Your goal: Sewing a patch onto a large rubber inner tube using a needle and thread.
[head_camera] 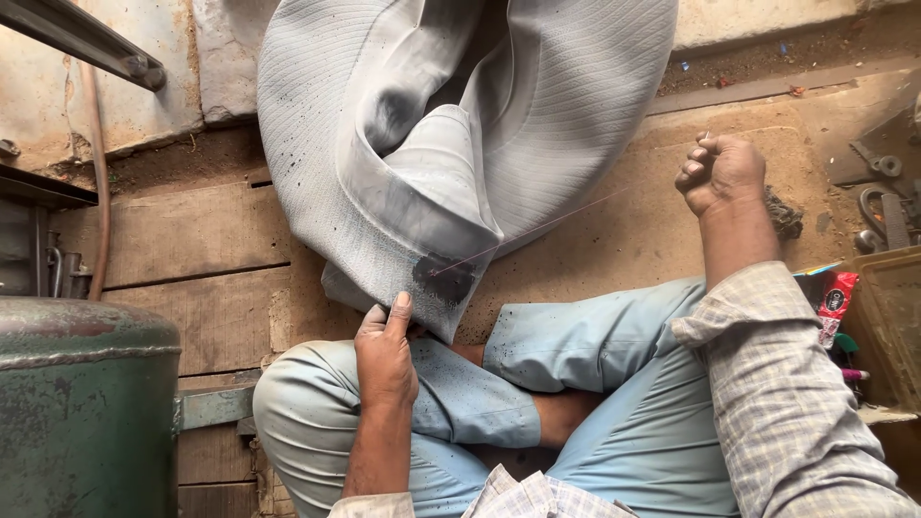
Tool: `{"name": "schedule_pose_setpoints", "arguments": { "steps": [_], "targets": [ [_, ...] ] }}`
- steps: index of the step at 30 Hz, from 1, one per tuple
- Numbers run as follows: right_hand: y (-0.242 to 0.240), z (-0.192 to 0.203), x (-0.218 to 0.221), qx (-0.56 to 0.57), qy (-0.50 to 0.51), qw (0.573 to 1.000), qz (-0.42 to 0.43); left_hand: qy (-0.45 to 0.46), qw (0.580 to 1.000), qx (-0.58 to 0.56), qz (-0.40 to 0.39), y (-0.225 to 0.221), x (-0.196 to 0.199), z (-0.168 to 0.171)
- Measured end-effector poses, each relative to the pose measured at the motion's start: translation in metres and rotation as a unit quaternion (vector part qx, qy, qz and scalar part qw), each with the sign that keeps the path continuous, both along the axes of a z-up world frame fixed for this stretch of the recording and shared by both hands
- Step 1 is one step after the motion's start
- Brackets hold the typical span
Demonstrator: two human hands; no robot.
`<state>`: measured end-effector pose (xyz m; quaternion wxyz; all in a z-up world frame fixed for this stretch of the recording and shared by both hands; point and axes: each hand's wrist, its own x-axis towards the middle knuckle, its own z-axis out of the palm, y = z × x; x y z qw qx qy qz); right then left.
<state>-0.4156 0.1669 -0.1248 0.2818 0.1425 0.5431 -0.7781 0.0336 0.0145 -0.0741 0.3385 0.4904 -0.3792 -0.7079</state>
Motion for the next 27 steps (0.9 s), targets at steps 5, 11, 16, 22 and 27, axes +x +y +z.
{"name": "schedule_pose_setpoints", "arguments": {
  "steps": [5, 11, 16, 22, 27],
  "targets": [
    [0.0, -0.009, -0.004, 0.009, -0.013, 1.0, -0.015, 0.034, 0.999, -0.004, 0.0, -0.001, 0.001, 0.0],
    [0.0, -0.008, -0.003, 0.034, -0.015, 0.998, -0.06, 0.045, 0.999, -0.002, 0.001, -0.002, 0.002, -0.005],
    [-0.001, -0.008, -0.001, 0.041, -0.012, 0.997, -0.07, 0.04, 0.999, -0.008, 0.007, -0.004, 0.003, -0.003],
    [-0.012, 0.012, 0.025, 0.051, 0.014, 0.995, -0.087, 0.029, 0.999, 0.011, -0.004, -0.004, 0.004, 0.002],
    [-0.038, 0.053, 0.104, -0.02, 0.269, 0.936, 0.225, 0.033, 0.999, 0.01, -0.015, -0.005, 0.01, 0.006]
  ]
}}
